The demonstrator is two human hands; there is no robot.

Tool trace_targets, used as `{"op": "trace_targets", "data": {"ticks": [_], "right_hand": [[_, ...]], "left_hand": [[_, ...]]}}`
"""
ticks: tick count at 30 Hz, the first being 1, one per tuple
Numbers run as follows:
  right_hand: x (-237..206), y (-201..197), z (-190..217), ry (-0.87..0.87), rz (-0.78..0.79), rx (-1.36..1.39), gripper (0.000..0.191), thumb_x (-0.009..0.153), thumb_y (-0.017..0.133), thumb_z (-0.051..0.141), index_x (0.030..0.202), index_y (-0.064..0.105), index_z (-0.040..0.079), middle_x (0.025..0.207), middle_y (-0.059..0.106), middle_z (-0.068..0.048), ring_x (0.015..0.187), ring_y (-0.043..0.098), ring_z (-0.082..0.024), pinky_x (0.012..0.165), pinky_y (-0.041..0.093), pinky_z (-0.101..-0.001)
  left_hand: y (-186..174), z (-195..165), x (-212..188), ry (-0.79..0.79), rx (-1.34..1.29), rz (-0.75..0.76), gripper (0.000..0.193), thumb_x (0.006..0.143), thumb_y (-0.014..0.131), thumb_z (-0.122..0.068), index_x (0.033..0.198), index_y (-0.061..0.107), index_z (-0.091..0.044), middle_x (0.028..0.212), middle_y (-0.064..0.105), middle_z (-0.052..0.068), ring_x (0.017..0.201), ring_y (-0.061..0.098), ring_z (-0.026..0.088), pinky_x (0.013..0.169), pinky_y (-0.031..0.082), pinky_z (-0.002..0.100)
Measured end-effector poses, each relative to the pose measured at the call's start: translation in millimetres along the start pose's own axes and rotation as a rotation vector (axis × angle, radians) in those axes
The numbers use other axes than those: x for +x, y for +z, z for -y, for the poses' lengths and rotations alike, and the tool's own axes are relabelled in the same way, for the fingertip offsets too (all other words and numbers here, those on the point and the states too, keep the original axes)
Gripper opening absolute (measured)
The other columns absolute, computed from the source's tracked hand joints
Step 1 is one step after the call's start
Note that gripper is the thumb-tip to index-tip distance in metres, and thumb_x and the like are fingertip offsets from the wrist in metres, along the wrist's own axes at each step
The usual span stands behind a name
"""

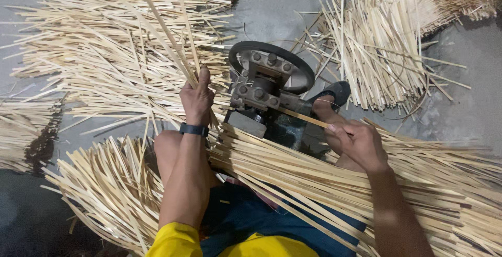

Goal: The person sits on the floor of a workshop and feeds bamboo strips one at a time through a hand-cranked splitting machine, pulling each strip through the rollers and placing the split strips onto large piles on the floor around them.

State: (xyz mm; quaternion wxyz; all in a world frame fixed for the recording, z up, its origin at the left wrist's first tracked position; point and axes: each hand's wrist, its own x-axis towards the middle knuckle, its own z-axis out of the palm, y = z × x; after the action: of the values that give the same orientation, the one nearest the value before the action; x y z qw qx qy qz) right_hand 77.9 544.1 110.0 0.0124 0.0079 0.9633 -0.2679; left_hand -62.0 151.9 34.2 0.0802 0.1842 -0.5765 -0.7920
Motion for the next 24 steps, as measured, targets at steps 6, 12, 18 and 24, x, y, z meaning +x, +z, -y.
{"op": "trace_targets", "data": {"ticks": [6, 12, 18, 24], "right_hand": [[2.1, -4.7, 21.7, 0.213, 0.131, -0.043, 0.031, 0.101, 0.070, 0.040, 0.105, 0.082, 0.012, 0.073, 0.066, -0.024, 0.064, 0.063, -0.032, 0.066, 0.054, -0.0402], [-14.4, -19.9, 64.1, 0.050, -0.059, -0.104, 0.036, 0.090, 0.072, 0.040, 0.118, 0.079, 0.018, 0.106, 0.073, -0.012, 0.094, 0.069, -0.025, 0.080, 0.055, -0.0410], [-7.4, -43.8, 103.6, -0.714, -0.522, -0.450, 0.057, 0.084, 0.071, 0.047, 0.124, 0.073, 0.006, 0.126, 0.069, -0.021, 0.119, 0.062, -0.040, 0.111, 0.039, -0.0535], [-7.6, -35.3, 66.8, -0.611, -0.108, -0.023, 0.019, 0.094, 0.080, 0.036, 0.104, 0.080, 0.020, 0.094, 0.078, 0.000, 0.085, 0.073, -0.013, 0.080, 0.062, -0.0339]], "left_hand": [[2.4, -11.0, -3.7, -0.061, -0.223, -0.062, 0.042, 0.097, 0.064, -0.044, 0.109, 0.075, -0.005, 0.067, 0.057, -0.004, 0.044, 0.043, 0.004, 0.038, 0.032, 0.022], [-2.2, -58.1, -39.2, 0.039, 0.054, 0.180, 0.024, 0.099, 0.076, -0.028, 0.096, 0.077, -0.004, 0.065, 0.057, 0.002, 0.046, 0.047, 0.006, 0.038, 0.034, 0.023], [18.3, -107.8, -116.4, 0.012, 0.332, 0.803, 0.008, 0.088, 0.078, -0.018, 0.094, 0.081, -0.013, 0.082, 0.078, 0.004, 0.052, 0.061, 0.010, 0.041, 0.048, 0.024], [38.5, -124.4, -136.3, 0.376, 0.588, 1.027, 0.019, 0.094, 0.077, -0.026, 0.104, 0.079, -0.010, 0.081, 0.076, 0.004, 0.062, 0.069, 0.012, 0.054, 0.055, 0.029]]}}
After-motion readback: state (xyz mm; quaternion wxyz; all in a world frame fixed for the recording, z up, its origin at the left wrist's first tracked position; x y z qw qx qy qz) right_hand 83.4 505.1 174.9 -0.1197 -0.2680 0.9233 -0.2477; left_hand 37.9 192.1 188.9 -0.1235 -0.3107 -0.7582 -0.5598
